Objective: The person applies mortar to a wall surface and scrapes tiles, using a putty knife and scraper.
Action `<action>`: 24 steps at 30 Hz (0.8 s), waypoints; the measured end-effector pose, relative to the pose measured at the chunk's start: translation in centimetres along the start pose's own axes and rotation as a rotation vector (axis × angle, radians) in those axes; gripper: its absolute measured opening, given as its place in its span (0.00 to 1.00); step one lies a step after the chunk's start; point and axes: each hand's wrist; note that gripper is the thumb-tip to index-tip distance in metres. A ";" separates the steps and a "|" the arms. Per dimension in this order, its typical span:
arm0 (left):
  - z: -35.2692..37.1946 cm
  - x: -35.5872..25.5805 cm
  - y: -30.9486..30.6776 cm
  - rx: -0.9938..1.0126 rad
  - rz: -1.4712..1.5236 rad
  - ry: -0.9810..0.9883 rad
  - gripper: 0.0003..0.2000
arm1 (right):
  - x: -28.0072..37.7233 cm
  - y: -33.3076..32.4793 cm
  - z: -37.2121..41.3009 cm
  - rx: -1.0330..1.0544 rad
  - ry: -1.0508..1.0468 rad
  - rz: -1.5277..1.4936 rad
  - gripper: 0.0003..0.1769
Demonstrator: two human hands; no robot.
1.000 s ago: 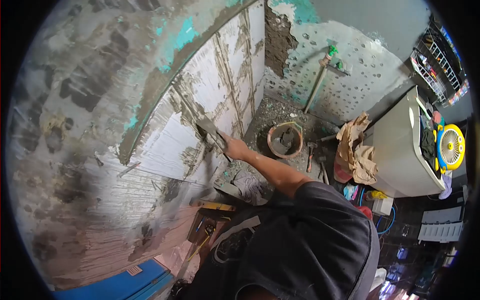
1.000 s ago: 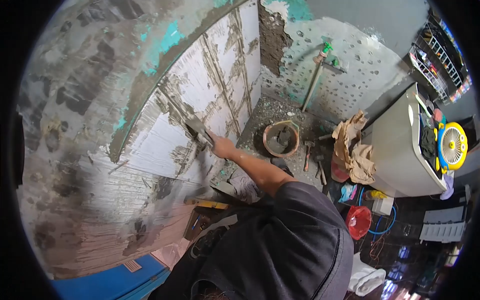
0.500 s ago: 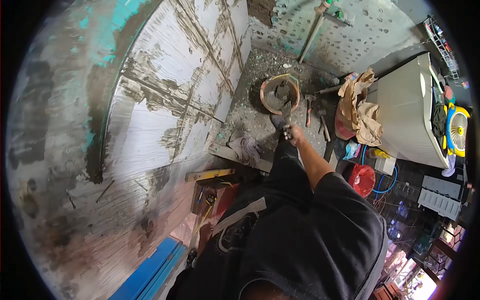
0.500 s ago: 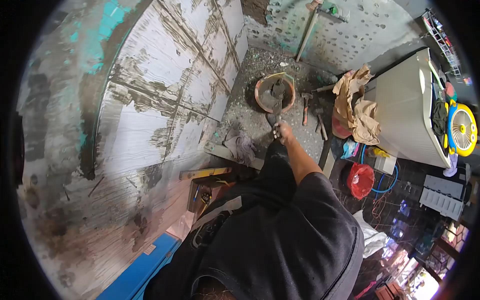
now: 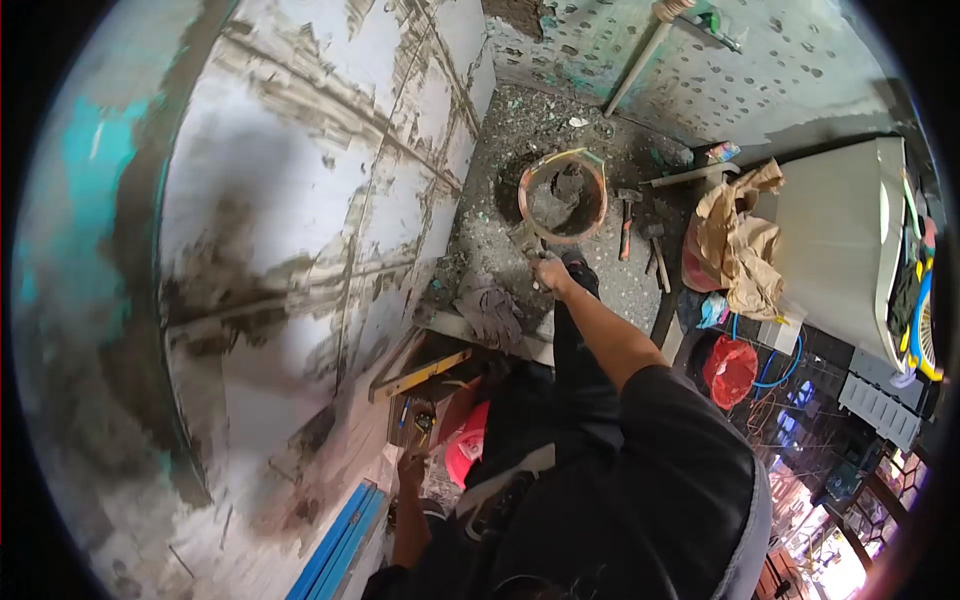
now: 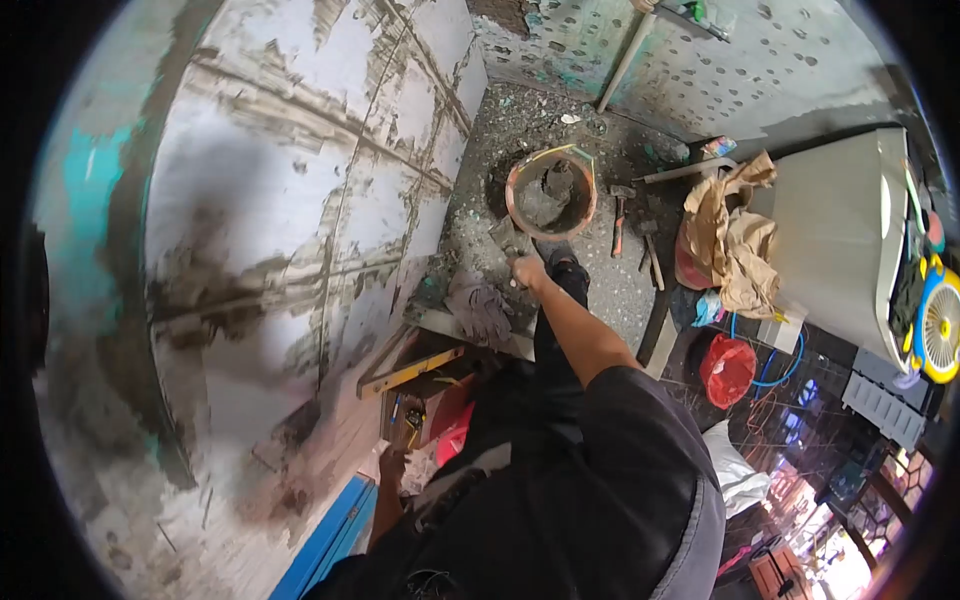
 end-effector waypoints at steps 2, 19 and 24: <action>0.2 -0.2 2.0 -0.020 0.135 0.011 0.09 | -1.8 -0.6 -4.0 -0.011 -0.241 0.417 0.10; -6.9 -12.1 21.2 0.226 0.334 -0.266 0.08 | 11.1 -17.2 -37.2 -0.272 -0.210 0.210 0.13; -8.3 -14.2 23.1 0.268 0.341 -0.305 0.08 | 12.6 -10.7 -33.9 -0.364 -0.165 -0.217 0.21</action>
Point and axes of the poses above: each hand's wrist, its own z-axis away from the middle knuckle, its own y-axis out of the palm, x = y × z, and after that the axes turned 2 degrees about z, right-handed
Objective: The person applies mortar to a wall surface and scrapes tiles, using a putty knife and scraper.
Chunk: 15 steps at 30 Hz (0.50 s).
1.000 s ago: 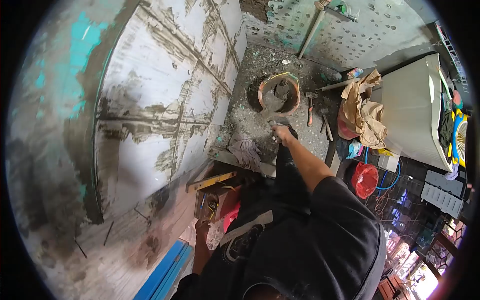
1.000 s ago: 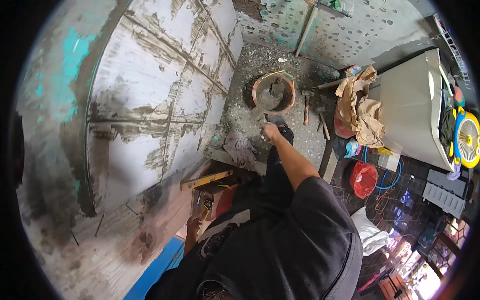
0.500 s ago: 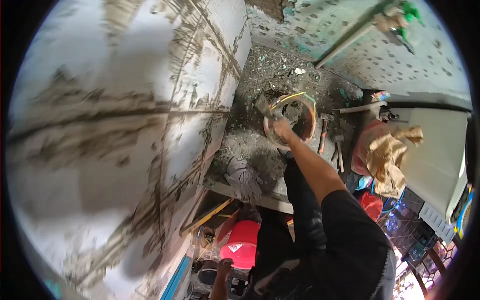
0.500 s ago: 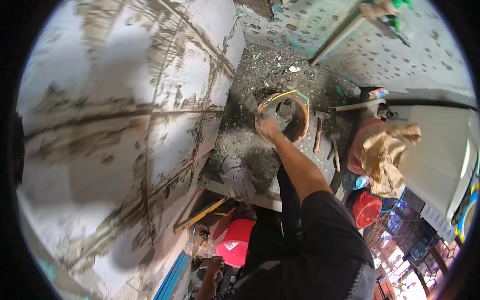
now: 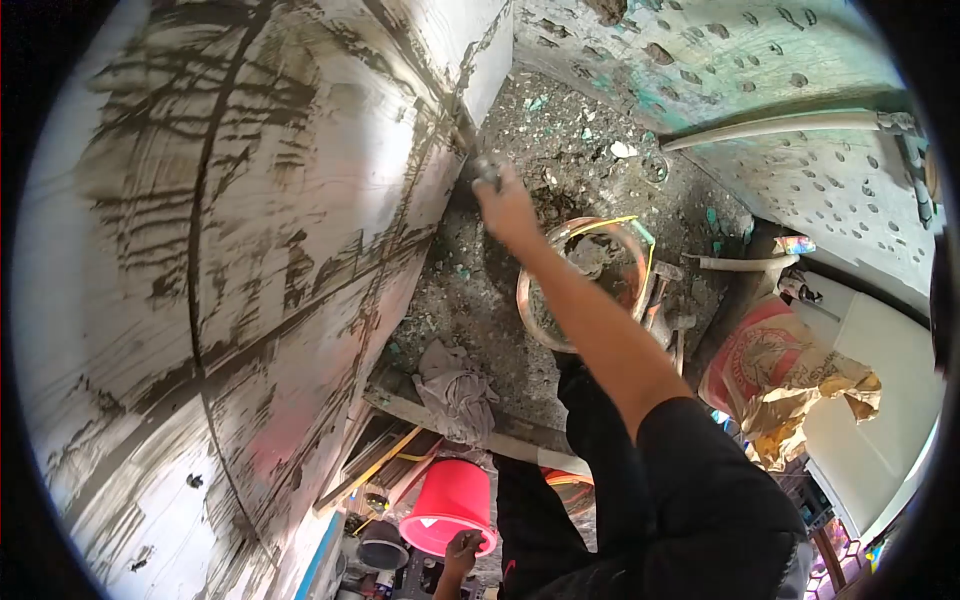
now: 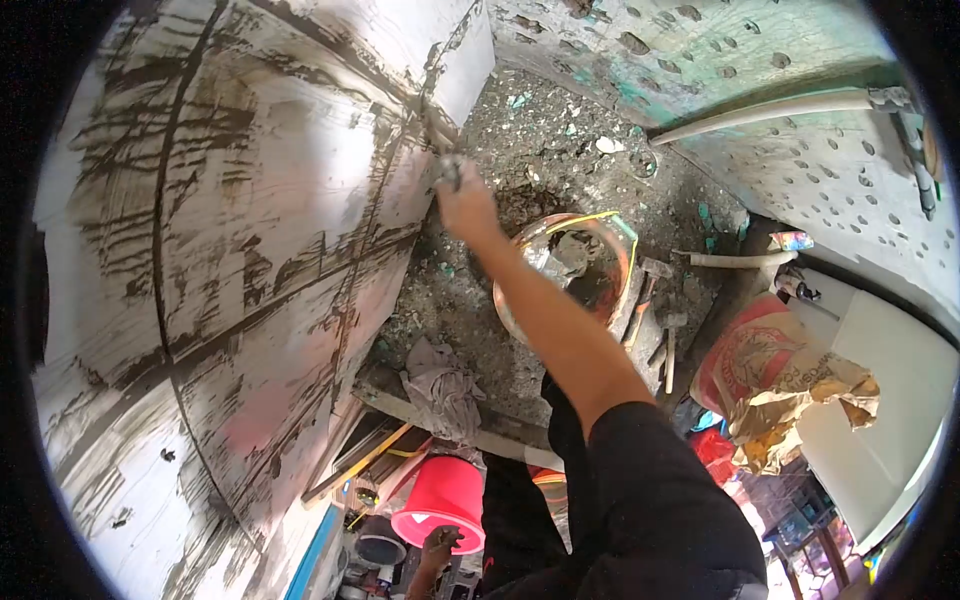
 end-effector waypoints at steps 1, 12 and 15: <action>0.0 -0.3 0.0 -0.002 0.014 0.023 0.08 | -1.2 1.7 0.2 -0.061 -0.091 -0.022 0.23; -0.3 1.4 -4.0 -0.041 -0.001 0.052 0.10 | -0.5 6.2 -2.9 -0.248 -0.074 -0.410 0.22; 0.1 0.8 -4.4 -0.048 -0.042 0.080 0.11 | -0.1 6.6 -2.8 -0.160 0.051 -0.600 0.22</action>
Point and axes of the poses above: each hand's wrist, its own z-axis away from the middle knuckle, its own y-axis out of the palm, x = y × z, and after that the axes turned 2 degrees about z, right-handed
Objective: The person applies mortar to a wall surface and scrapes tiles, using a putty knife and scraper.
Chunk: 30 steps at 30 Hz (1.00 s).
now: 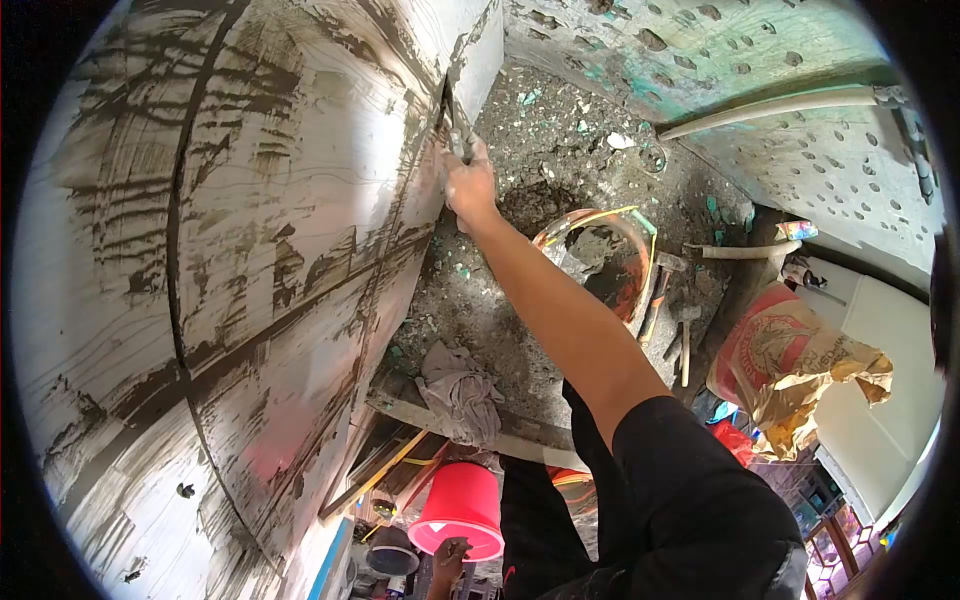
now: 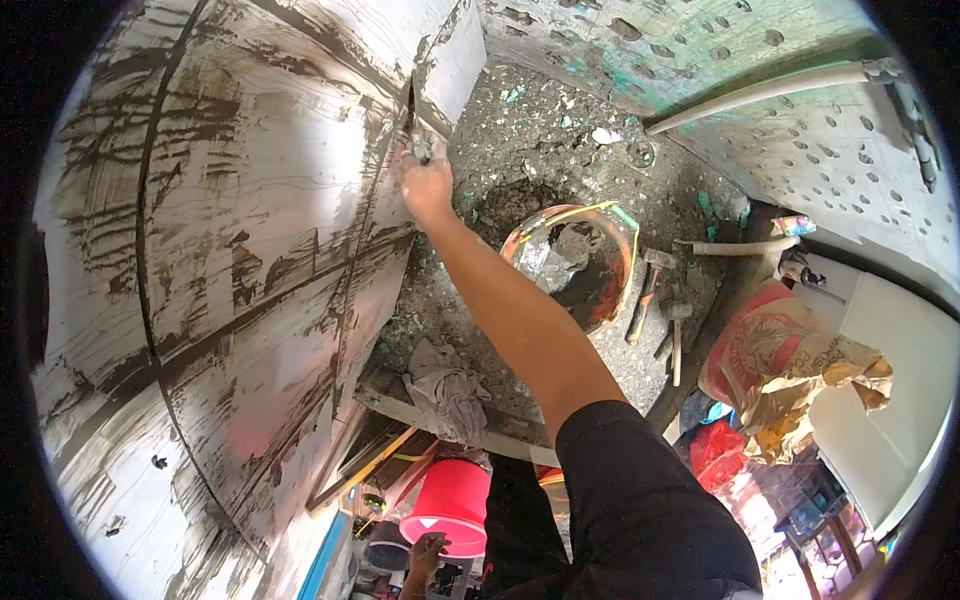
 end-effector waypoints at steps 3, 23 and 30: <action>0.1 0.0 -0.4 -0.006 -0.013 -0.028 0.12 | 0.1 0.1 0.9 0.012 -0.045 0.170 0.23; 0.4 0.2 -1.2 -0.034 0.016 -0.119 0.13 | -2.7 2.6 2.0 -0.057 -0.265 0.038 0.19; -0.3 1.2 -0.2 -0.011 0.088 -0.006 0.13 | 4.2 1.5 3.1 -0.037 -0.014 0.065 0.27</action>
Point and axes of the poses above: each hand's wrist, its own z-axis away from the middle knuckle, its own y-axis out of the palm, x = y × z, and after that the axes turned 2 degrees about z, right-handed
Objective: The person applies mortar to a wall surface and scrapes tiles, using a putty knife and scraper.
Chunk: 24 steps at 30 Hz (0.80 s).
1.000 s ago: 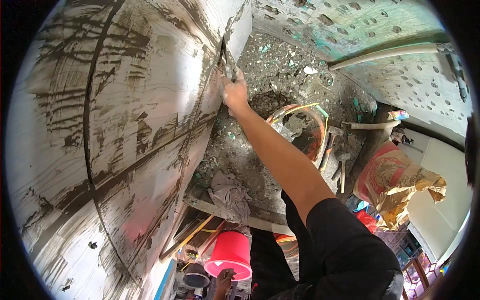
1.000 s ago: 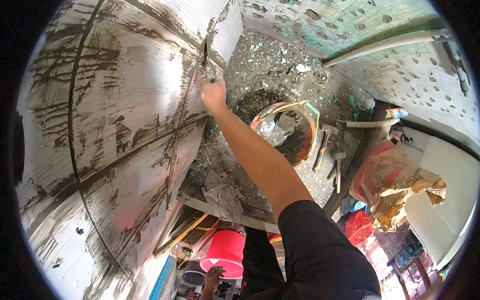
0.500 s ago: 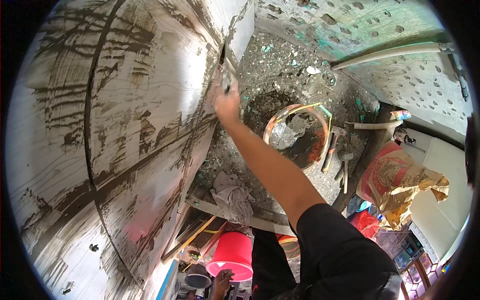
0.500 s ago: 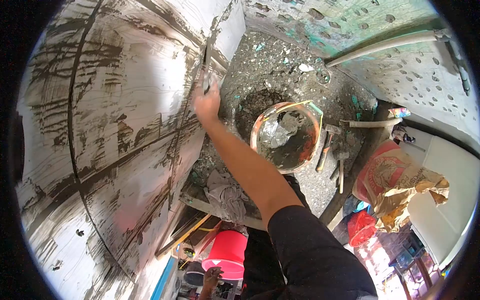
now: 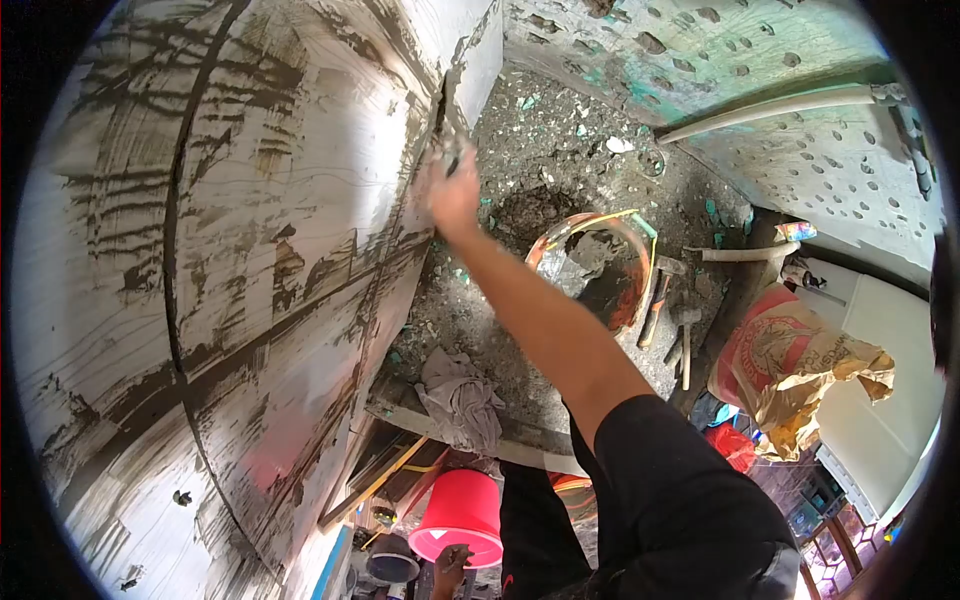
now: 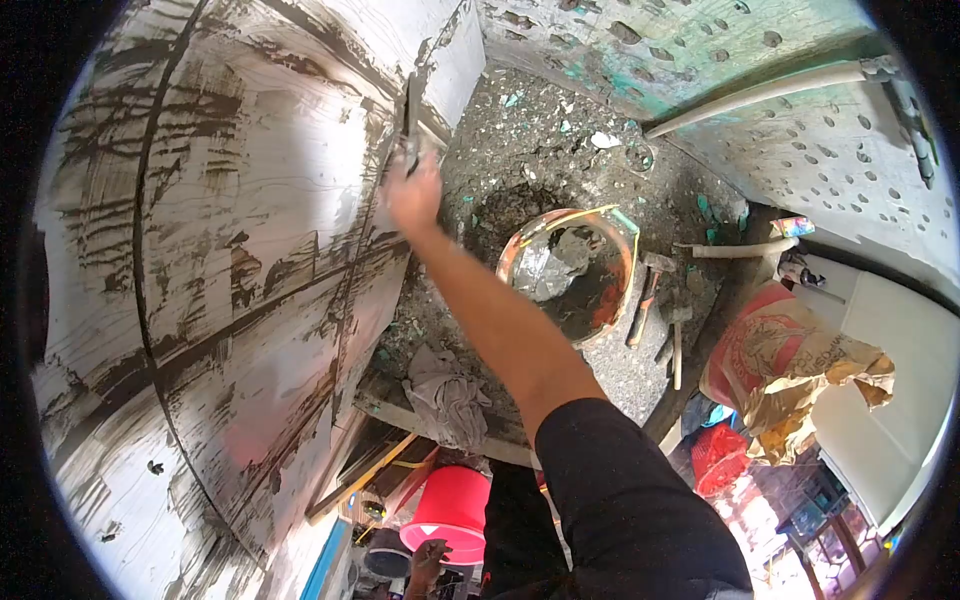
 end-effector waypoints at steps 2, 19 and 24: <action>-0.1 0.2 -0.1 0.003 -0.038 -0.017 0.13 | -1.4 0.4 -0.5 -0.012 -0.007 0.063 0.24; 1.7 -5.4 2.0 -0.091 -0.050 -0.144 0.08 | -1.0 -9.9 -7.5 0.237 -0.008 0.148 0.12; 2.4 -11.6 4.0 -0.171 -0.126 0.059 0.06 | -2.2 -8.4 -4.0 0.159 -0.166 0.492 0.17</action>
Point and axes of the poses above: each hand's wrist, its own z-axis away from the middle knuckle, its own y-axis out of the palm, x = y × z, and after that the axes turned 2 degrees about z, right-handed
